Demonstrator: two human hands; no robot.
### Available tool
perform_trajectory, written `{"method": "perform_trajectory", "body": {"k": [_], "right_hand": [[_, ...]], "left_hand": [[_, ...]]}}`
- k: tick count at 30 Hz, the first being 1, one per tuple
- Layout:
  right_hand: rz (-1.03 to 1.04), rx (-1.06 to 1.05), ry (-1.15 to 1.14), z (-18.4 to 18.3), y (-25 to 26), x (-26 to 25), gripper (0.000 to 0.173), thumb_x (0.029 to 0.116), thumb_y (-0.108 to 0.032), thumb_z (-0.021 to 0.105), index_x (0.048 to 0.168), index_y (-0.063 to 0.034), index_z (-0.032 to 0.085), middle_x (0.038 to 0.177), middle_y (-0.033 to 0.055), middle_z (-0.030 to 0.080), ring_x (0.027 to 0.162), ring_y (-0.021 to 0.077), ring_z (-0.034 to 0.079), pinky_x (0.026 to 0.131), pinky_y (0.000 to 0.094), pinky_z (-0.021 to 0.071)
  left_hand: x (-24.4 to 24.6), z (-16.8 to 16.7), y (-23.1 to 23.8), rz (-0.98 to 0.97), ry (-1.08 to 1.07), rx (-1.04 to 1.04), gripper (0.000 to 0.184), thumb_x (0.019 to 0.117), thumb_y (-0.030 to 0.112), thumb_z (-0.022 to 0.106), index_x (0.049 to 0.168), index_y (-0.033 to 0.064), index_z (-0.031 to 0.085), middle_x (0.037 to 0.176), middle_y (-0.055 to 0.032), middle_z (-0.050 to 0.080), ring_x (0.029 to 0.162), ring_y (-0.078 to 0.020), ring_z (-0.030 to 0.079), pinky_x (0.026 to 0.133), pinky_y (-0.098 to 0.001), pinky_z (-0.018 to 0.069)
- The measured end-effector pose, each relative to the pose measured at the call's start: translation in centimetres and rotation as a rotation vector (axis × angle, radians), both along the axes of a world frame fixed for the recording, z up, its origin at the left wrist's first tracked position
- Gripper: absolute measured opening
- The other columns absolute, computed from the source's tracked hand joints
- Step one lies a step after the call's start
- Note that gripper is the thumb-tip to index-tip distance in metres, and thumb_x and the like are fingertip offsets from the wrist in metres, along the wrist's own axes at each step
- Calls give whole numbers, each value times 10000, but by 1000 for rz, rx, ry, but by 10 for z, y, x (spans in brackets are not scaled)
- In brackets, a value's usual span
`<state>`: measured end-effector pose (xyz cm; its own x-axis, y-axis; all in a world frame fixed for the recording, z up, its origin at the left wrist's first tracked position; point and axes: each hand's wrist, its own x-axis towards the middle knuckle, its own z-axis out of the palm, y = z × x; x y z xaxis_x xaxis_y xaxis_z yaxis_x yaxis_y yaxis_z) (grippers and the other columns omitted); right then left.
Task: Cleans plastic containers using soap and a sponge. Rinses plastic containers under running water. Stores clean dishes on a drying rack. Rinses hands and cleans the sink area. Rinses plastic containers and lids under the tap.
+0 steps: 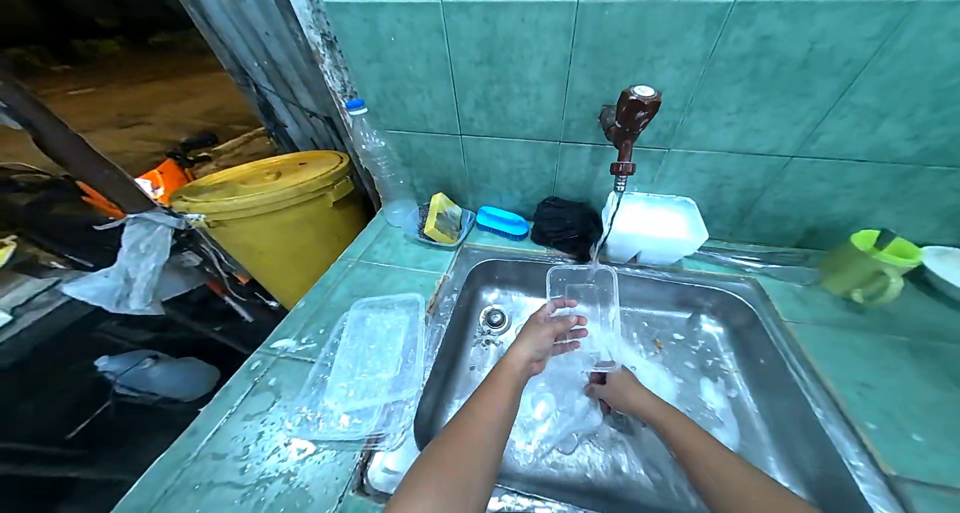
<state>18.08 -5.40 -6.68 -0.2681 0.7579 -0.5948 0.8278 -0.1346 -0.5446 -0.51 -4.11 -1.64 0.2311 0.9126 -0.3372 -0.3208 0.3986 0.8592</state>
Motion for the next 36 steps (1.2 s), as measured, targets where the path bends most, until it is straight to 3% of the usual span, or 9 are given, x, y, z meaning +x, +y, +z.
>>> {"method": "perform_trajectory", "body": {"k": [4,6,11,16,18,21,26,31,36], "right_hand": [[103,16,-93,1,5,-5,448,948,-318,741,1173,61,664,1191,270,639,1139,385,609,1022,546,455],[71,0,-68,3,6,-6,415,945,-274,744,1174,64,667,1192,268,643,1141,375,611,1017,544,458],[-105,-24,249,5,9,5,307,1016,-167,623,1219,60,587,1094,195,622,911,247,625,843,427,529],[-437,-15,669,27,23,-2,218,1066,-29,475,1275,24,508,938,100,715,755,142,691,700,302,575],[-564,11,756,36,34,-8,280,1088,-41,433,1341,32,527,959,129,706,792,191,705,726,344,593],[-665,54,800,44,47,-16,269,1096,-91,451,1314,29,554,981,142,694,790,195,698,708,342,589],[-686,45,822,51,50,-27,252,1097,-98,451,1277,34,568,900,132,692,710,186,689,659,330,587],[-750,34,826,46,53,-20,254,1095,-100,458,1272,36,580,900,135,682,701,187,681,661,336,590],[-766,54,823,57,54,-7,253,1098,-100,448,1271,20,588,864,122,687,694,187,686,645,327,586]], "left_hand": [[-8,14,-1,66,80,119,311,1044,55,554,1354,69,542,1073,-96,705,895,-175,691,793,-334,567],[-17,35,-4,104,216,228,322,1045,54,550,1366,53,534,1105,-105,694,916,-179,685,797,-342,565],[-82,95,-32,287,733,459,500,1024,85,611,1493,121,440,1109,-147,687,850,-239,703,741,-409,599],[-175,110,-76,482,1041,325,675,984,71,671,1563,202,350,1105,-176,686,801,-286,704,696,-463,599],[-206,97,-89,484,1173,205,698,977,89,689,1579,155,341,1125,-205,672,819,-322,692,727,-503,586],[-228,76,-101,469,1348,68,696,944,145,750,1536,22,404,1217,-274,643,1049,-438,643,917,-621,502],[-209,73,-103,471,1546,102,701,876,261,829,1466,30,529,1470,-334,465,1363,-569,402,1056,-730,347],[-132,66,-74,232,1371,418,555,930,297,759,1420,97,593,1472,-219,507,1339,-416,498,1090,-585,435],[-45,47,-53,-148,1252,531,496,960,346,701,1393,115,629,1514,-169,490,1397,-340,469,1150,-500,405]]}}
